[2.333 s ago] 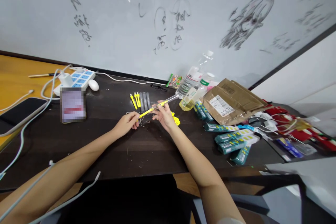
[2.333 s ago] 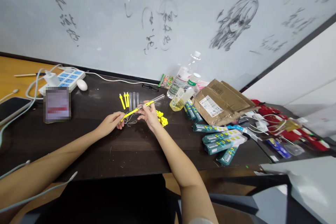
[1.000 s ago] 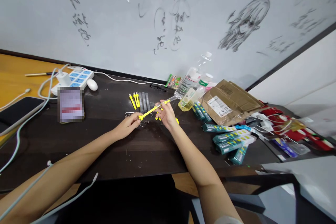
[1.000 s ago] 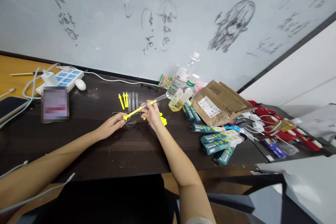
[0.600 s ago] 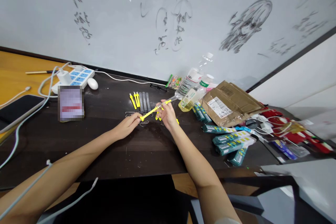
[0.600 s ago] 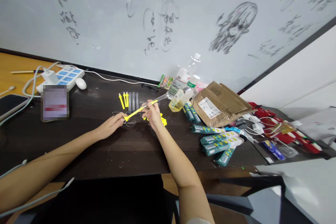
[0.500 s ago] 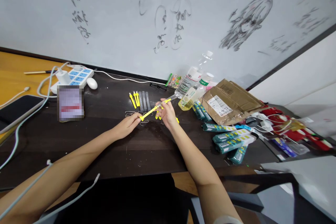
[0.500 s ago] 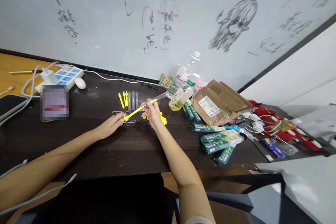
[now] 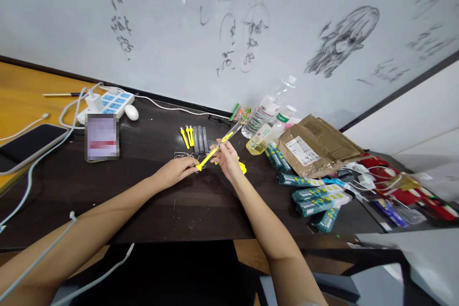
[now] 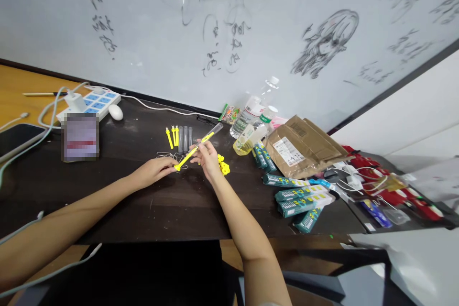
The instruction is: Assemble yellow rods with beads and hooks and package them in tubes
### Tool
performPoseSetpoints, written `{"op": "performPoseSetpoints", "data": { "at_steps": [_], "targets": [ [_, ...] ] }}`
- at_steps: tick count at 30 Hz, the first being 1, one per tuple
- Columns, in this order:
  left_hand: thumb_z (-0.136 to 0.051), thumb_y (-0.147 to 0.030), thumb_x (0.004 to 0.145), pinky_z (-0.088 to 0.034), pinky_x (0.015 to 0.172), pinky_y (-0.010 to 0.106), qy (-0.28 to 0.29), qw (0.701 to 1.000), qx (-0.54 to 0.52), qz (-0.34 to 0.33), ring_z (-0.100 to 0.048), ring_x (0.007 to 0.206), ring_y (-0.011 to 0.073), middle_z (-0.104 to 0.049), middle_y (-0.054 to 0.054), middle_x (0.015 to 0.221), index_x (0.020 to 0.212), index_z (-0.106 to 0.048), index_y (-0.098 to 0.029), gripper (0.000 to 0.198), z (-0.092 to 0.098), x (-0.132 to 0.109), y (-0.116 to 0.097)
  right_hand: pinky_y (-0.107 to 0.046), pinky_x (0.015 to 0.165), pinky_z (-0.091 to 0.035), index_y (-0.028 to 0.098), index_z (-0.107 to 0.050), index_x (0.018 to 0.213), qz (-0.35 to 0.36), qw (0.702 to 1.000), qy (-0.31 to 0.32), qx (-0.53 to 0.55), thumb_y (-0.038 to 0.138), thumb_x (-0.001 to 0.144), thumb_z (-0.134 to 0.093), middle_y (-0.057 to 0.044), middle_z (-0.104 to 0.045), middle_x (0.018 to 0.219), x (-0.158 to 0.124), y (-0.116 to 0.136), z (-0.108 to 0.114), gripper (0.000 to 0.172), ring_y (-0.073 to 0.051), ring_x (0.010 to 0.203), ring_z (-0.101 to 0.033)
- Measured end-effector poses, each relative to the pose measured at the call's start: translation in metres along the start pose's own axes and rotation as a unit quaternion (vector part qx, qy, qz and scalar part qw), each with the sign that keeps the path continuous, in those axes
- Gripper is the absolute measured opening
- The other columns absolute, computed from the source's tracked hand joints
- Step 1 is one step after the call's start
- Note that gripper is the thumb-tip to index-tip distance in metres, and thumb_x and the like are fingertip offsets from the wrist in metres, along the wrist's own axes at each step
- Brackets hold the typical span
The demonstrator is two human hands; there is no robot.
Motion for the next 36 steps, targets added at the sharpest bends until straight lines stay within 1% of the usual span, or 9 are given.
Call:
{"op": "performPoseSetpoints", "data": {
  "at_steps": [4,7,16,21,24,26,29,32,36],
  "targets": [
    [-0.044,-0.038,0.092,-0.041,0.072,0.026,-0.023,0.999,-0.019,0.016,-0.059,0.078,0.0159,-0.063,0.002,0.087,0.103,-0.058,-0.02,0.026,0.001,-0.001,0.008,-0.02,0.051,-0.056,0.02,-0.054,0.101,-0.015,0.999,0.033,-0.013,0.039,0.077,-0.067,-0.001,-0.069,0.082,-0.005,-0.007,-0.014,0.034,-0.012,0.064,-0.066],
    [-0.045,-0.039,0.091,-0.041,0.071,0.025,-0.031,0.998,-0.039,0.034,-0.058,0.076,0.0157,-0.062,0.002,0.085,0.102,-0.058,-0.02,0.026,0.0,-0.001,0.013,-0.019,0.049,-0.055,0.02,-0.055,0.101,-0.025,0.998,0.051,-0.027,0.039,0.077,-0.067,-0.002,-0.069,0.083,-0.01,-0.013,-0.022,0.033,-0.011,0.064,-0.065],
    [-0.048,-0.039,0.089,-0.036,0.063,0.024,-0.055,0.993,-0.063,0.082,-0.052,0.063,0.0137,-0.059,-0.001,0.075,0.101,-0.056,-0.019,0.025,0.005,-0.002,0.016,-0.019,0.042,-0.052,0.024,-0.046,0.102,-0.003,0.996,0.063,-0.062,0.04,0.08,-0.063,0.0,-0.068,0.087,-0.012,-0.014,-0.027,0.033,-0.011,0.061,-0.065],
    [-0.045,-0.039,0.089,-0.033,0.06,0.024,-0.058,0.993,-0.049,0.095,-0.049,0.061,0.0137,-0.053,-0.002,0.064,0.075,-0.055,-0.018,0.028,0.005,-0.002,0.017,-0.019,0.044,-0.052,0.023,-0.045,0.101,0.004,0.996,0.061,-0.059,0.04,0.079,-0.064,-0.001,-0.068,0.088,-0.011,-0.013,-0.027,0.034,-0.012,0.062,-0.066],
    [-0.041,-0.038,0.091,-0.035,0.058,0.023,-0.058,0.986,-0.119,0.102,-0.047,0.057,0.0121,-0.049,-0.003,0.06,0.076,-0.054,-0.017,0.029,-0.002,-0.002,0.018,-0.019,0.046,-0.053,0.023,-0.045,0.101,0.01,0.997,0.055,-0.053,0.04,0.079,-0.065,-0.001,-0.068,0.088,-0.011,-0.012,-0.026,0.034,-0.012,0.063,-0.066],
    [-0.038,-0.039,0.091,-0.036,0.055,0.022,-0.06,0.972,-0.193,0.118,-0.046,0.053,0.0103,-0.046,-0.005,0.058,0.081,-0.052,-0.017,0.028,-0.009,-0.002,0.022,-0.019,0.047,-0.053,0.023,-0.045,0.1,0.011,0.997,0.047,-0.053,0.039,0.078,-0.066,-0.001,-0.069,0.088,-0.01,-0.011,-0.025,0.034,-0.012,0.063,-0.066],
    [-0.039,-0.041,0.09,-0.035,0.049,0.02,-0.067,0.948,-0.279,0.136,-0.042,0.048,0.0081,-0.042,-0.006,0.056,0.081,-0.049,-0.017,0.027,-0.018,-0.002,0.027,-0.021,0.048,-0.055,0.023,-0.045,0.098,0.009,0.998,0.04,-0.054,0.039,0.077,-0.067,-0.001,-0.069,0.087,-0.01,-0.011,-0.025,0.034,-0.012,0.062,-0.066],
    [-0.043,-0.043,0.088,-0.033,0.045,0.018,-0.07,0.935,-0.315,0.148,-0.039,0.046,0.0068,-0.041,-0.006,0.055,0.078,-0.048,-0.017,0.028,-0.021,-0.001,0.03,-0.022,0.049,-0.056,0.023,-0.046,0.098,0.009,0.997,0.043,-0.061,0.039,0.077,-0.067,-0.001,-0.07,0.088,-0.011,-0.01,-0.026,0.034,-0.012,0.064,-0.066],
    [-0.046,-0.047,0.087,-0.031,0.042,0.017,-0.074,0.928,-0.33,0.154,-0.039,0.045,0.0062,-0.041,-0.006,0.054,0.075,-0.049,-0.016,0.033,-0.02,-0.001,0.031,-0.022,0.051,-0.056,0.023,-0.048,0.098,0.013,0.996,0.043,-0.074,0.039,0.076,-0.068,-0.001,-0.07,0.087,-0.013,-0.01,-0.028,0.034,-0.014,0.072,-0.067]
  ]
}}
Point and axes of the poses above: each hand's wrist, its own x-axis towards the middle knuckle, its own z-axis out of the back of the hand, y = z × x, the point moved 8 cm from there along x, towards the middle knuckle
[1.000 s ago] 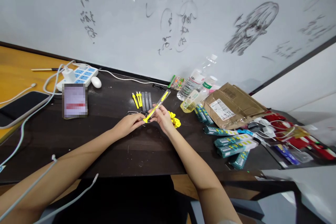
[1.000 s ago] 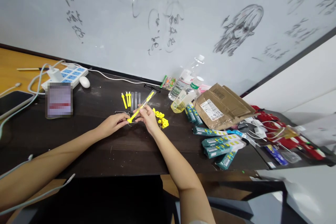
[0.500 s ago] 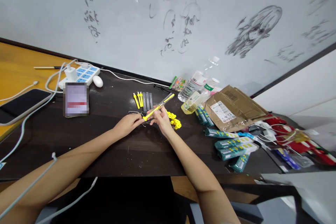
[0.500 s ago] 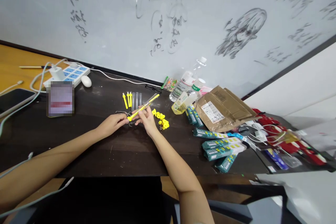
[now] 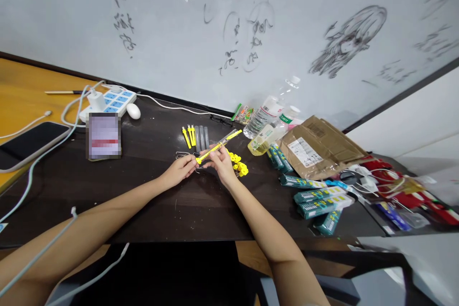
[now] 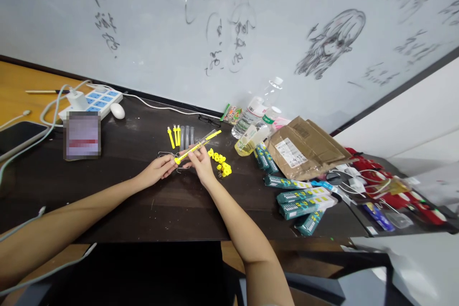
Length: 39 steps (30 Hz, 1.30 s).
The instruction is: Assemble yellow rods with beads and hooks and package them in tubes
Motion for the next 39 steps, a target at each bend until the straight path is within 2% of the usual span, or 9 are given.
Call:
{"op": "performPoseSetpoints", "data": {
  "at_steps": [8,12,31,39],
  "targets": [
    [-0.054,-0.054,0.081,-0.026,0.038,0.017,0.02,0.983,-0.164,0.076,-0.034,0.04,0.0039,-0.038,-0.007,0.054,0.075,-0.047,-0.016,0.039,-0.01,0.0,0.013,-0.021,0.052,-0.053,0.021,-0.05,0.101,-0.004,1.0,0.017,0.004,0.037,0.078,-0.066,-0.003,-0.071,0.089,-0.001,-0.001,-0.003,0.032,-0.013,0.073,-0.065],
    [-0.057,-0.052,0.079,-0.022,0.037,0.016,0.029,0.973,-0.208,0.098,-0.033,0.039,0.0037,-0.038,-0.007,0.053,0.076,-0.047,-0.016,0.037,-0.013,0.0,0.017,-0.021,0.053,-0.052,0.022,-0.05,0.102,-0.016,1.0,0.016,0.006,0.038,0.077,-0.066,-0.003,-0.071,0.09,-0.002,-0.001,-0.004,0.034,-0.013,0.072,-0.065],
    [-0.061,-0.047,0.078,-0.019,0.039,0.016,0.035,0.96,-0.245,0.127,-0.031,0.041,0.0027,-0.039,-0.006,0.055,0.076,-0.049,-0.014,0.035,-0.013,-0.002,0.019,-0.021,0.052,-0.052,0.022,-0.051,0.099,0.004,0.999,0.024,-0.022,0.038,0.078,-0.066,-0.003,-0.071,0.092,-0.003,0.0,-0.007,0.031,-0.012,0.069,-0.064],
    [-0.063,-0.049,0.077,-0.021,0.039,0.016,0.025,0.962,-0.242,0.121,-0.033,0.04,0.0029,-0.042,-0.005,0.054,0.074,-0.05,-0.014,0.037,-0.01,0.0,0.021,-0.024,0.061,-0.056,0.022,-0.049,0.099,0.003,1.0,0.019,-0.004,0.038,0.08,-0.064,-0.001,-0.071,0.091,-0.005,-0.007,-0.007,0.03,-0.013,0.074,-0.066]
  ]
}}
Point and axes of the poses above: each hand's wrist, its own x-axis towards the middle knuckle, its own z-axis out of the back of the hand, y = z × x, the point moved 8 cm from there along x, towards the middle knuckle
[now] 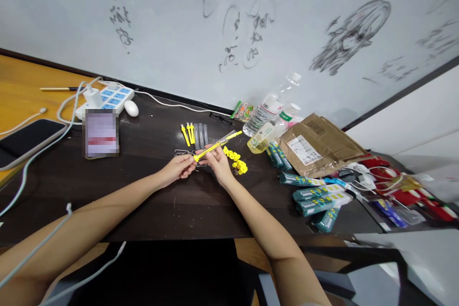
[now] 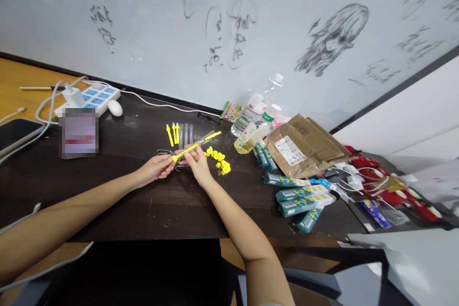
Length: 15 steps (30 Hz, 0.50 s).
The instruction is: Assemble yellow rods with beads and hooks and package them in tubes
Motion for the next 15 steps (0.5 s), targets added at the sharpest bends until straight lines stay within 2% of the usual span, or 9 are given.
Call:
{"op": "performPoseSetpoints", "data": {
  "at_steps": [4,9,15],
  "targets": [
    [-0.058,-0.05,0.079,-0.025,0.037,0.017,0.006,0.999,0.041,-0.02,-0.037,0.039,0.0044,-0.045,-0.005,0.053,0.081,-0.052,-0.014,0.037,-0.003,0.001,-0.002,-0.025,0.06,-0.057,0.023,-0.048,0.102,-0.002,1.0,-0.003,0.002,0.041,0.079,-0.065,-0.001,-0.07,0.092,0.003,0.0,0.002,0.034,-0.014,0.075,-0.066],
    [-0.052,-0.048,0.084,-0.036,0.04,0.017,0.047,0.983,0.161,-0.072,-0.042,0.043,0.0056,-0.046,-0.006,0.055,0.084,-0.051,-0.015,0.033,-0.009,-0.002,-0.003,-0.024,0.057,-0.054,0.023,-0.05,0.105,0.002,1.0,0.001,-0.02,0.043,0.078,-0.064,-0.002,-0.069,0.089,0.004,0.001,0.004,0.037,-0.015,0.074,-0.065],
    [-0.039,-0.044,0.091,-0.04,0.042,0.018,0.033,0.964,0.244,-0.096,-0.044,0.042,0.0064,-0.049,-0.005,0.055,0.09,-0.049,-0.015,0.03,-0.012,-0.007,-0.005,-0.024,0.056,-0.052,0.023,-0.05,0.108,0.004,0.999,0.008,-0.042,0.043,0.08,-0.063,-0.003,-0.068,0.089,0.004,0.0,0.002,0.037,-0.014,0.072,-0.063]
  ]
}}
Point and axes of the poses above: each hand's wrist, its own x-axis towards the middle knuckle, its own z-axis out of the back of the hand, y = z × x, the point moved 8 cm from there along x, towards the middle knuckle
